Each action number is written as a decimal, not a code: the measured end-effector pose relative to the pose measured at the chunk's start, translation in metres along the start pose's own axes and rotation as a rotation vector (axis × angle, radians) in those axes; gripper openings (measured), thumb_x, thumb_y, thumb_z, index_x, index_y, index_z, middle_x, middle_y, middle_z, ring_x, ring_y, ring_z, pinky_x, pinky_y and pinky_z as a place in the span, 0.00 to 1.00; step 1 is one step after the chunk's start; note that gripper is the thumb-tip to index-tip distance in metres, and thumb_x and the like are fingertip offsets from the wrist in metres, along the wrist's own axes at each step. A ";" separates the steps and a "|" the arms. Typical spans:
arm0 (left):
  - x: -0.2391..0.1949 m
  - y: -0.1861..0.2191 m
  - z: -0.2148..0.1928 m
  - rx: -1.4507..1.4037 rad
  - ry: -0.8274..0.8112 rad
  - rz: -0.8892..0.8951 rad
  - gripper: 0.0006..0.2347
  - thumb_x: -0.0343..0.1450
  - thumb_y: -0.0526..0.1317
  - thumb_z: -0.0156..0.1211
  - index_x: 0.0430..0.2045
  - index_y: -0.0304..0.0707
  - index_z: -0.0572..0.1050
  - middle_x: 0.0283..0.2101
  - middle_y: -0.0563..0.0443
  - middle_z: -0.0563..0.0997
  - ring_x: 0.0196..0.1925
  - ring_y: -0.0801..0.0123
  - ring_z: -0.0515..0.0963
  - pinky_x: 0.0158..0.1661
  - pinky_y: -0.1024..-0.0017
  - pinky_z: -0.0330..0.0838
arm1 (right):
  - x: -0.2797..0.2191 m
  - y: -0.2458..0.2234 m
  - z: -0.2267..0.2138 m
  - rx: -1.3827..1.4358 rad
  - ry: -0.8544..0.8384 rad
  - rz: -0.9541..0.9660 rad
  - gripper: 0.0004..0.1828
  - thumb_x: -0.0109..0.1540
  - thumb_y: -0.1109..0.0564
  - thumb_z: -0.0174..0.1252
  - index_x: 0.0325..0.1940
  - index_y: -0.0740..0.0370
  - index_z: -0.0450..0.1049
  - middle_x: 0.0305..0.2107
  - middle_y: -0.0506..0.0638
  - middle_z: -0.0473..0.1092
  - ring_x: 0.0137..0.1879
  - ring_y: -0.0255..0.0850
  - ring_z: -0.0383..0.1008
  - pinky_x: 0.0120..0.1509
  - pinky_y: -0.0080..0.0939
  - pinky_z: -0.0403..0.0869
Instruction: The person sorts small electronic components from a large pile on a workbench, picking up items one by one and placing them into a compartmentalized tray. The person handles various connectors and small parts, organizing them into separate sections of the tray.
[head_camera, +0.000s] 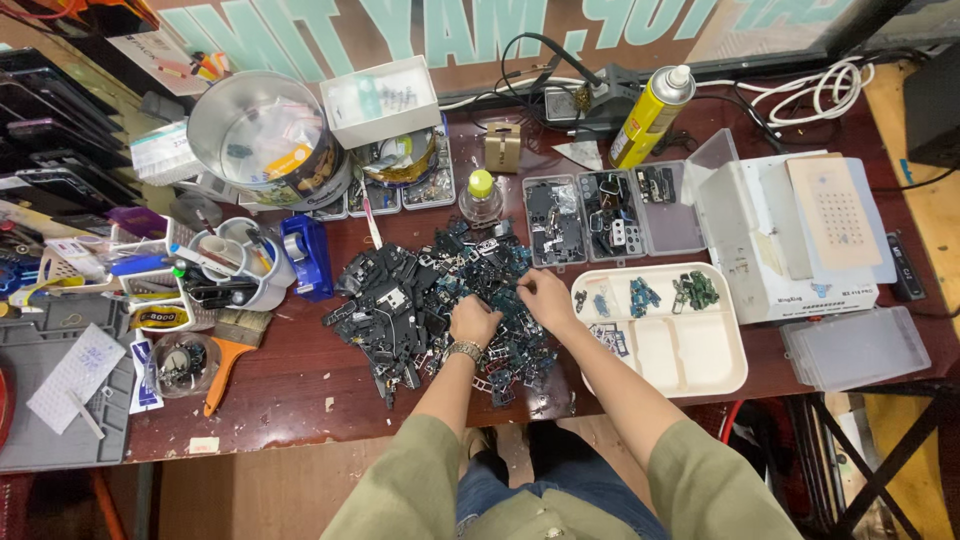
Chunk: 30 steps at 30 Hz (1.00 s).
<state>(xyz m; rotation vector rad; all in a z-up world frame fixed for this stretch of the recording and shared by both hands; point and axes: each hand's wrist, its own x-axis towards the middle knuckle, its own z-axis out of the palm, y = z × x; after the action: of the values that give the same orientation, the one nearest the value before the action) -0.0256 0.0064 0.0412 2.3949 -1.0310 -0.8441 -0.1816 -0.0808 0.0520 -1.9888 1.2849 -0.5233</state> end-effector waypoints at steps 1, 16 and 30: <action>0.002 -0.003 0.001 -0.033 0.025 0.008 0.12 0.58 0.45 0.76 0.26 0.37 0.83 0.36 0.40 0.85 0.42 0.49 0.84 0.46 0.57 0.77 | 0.000 0.006 -0.001 0.048 -0.013 0.041 0.09 0.59 0.56 0.65 0.40 0.62 0.78 0.36 0.56 0.76 0.41 0.49 0.79 0.48 0.46 0.75; 0.025 -0.032 -0.036 -0.332 -0.091 0.061 0.08 0.63 0.40 0.70 0.30 0.37 0.86 0.30 0.42 0.87 0.32 0.57 0.87 0.36 0.63 0.79 | -0.002 -0.011 -0.015 0.378 -0.121 0.284 0.12 0.63 0.56 0.64 0.48 0.63 0.78 0.33 0.50 0.77 0.32 0.35 0.77 0.40 0.36 0.75; -0.006 0.015 0.012 0.100 0.051 0.211 0.15 0.59 0.41 0.76 0.34 0.36 0.79 0.39 0.42 0.82 0.45 0.49 0.82 0.45 0.55 0.76 | -0.018 0.018 -0.036 0.510 -0.159 0.303 0.11 0.64 0.57 0.60 0.48 0.65 0.76 0.34 0.47 0.76 0.37 0.31 0.77 0.42 0.33 0.78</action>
<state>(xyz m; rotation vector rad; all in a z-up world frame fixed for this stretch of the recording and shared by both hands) -0.0442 -0.0001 0.0431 2.3225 -1.3055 -0.6685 -0.2239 -0.0807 0.0637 -1.3601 1.1831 -0.4756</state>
